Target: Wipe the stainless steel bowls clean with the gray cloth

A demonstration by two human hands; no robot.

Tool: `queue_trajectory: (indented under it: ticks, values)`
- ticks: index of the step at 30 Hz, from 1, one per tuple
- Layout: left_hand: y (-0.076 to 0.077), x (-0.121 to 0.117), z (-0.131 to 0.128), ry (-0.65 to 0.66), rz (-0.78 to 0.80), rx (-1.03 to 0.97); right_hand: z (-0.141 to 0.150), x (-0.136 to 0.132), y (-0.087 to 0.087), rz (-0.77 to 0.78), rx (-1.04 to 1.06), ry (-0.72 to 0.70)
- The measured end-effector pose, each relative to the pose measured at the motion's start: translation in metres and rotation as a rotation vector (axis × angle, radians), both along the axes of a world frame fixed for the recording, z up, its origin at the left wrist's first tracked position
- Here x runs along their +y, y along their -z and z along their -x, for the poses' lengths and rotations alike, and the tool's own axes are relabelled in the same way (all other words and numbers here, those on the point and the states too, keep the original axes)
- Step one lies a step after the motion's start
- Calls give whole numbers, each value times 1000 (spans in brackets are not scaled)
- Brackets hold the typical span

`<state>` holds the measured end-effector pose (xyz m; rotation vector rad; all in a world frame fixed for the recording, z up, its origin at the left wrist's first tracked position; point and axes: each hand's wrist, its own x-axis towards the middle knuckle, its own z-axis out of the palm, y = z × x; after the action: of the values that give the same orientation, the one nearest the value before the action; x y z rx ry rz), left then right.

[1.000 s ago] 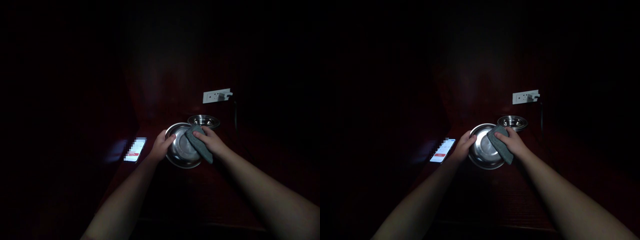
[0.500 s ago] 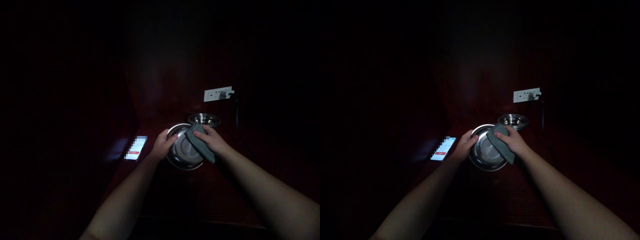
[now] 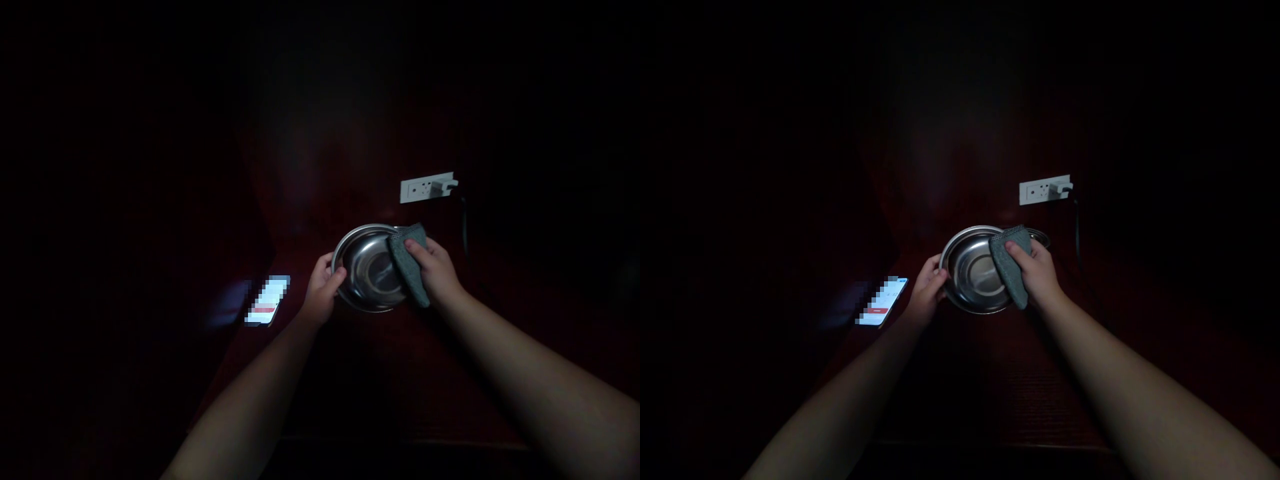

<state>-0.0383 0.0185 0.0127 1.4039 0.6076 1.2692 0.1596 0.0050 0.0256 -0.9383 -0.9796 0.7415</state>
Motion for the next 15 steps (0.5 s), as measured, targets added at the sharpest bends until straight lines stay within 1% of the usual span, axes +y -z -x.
queue_trajectory:
  ticks: [2, 3, 5, 7, 11, 15]
  values:
    - [4, -1, -1, 41, 39, 44, -2, 3, 3, 10, 40, 56]
    - [6, -1, -1, 52, 27, 65, -2, 4, 5, 29, 48, 70]
    - [10, 0, -2, 34, -39, 84, -3, 8, 10, 78, 48, 42]
    - [11, 1, -2, -7, -86, 83, -3, 11, 15, 107, 34, -22]
    - [6, 3, -1, -76, -85, 67, -3, 14, 22, 142, -47, -138]
    - [-2, 2, -1, -100, -61, 66, -4, 12, 21, 159, -125, -154]
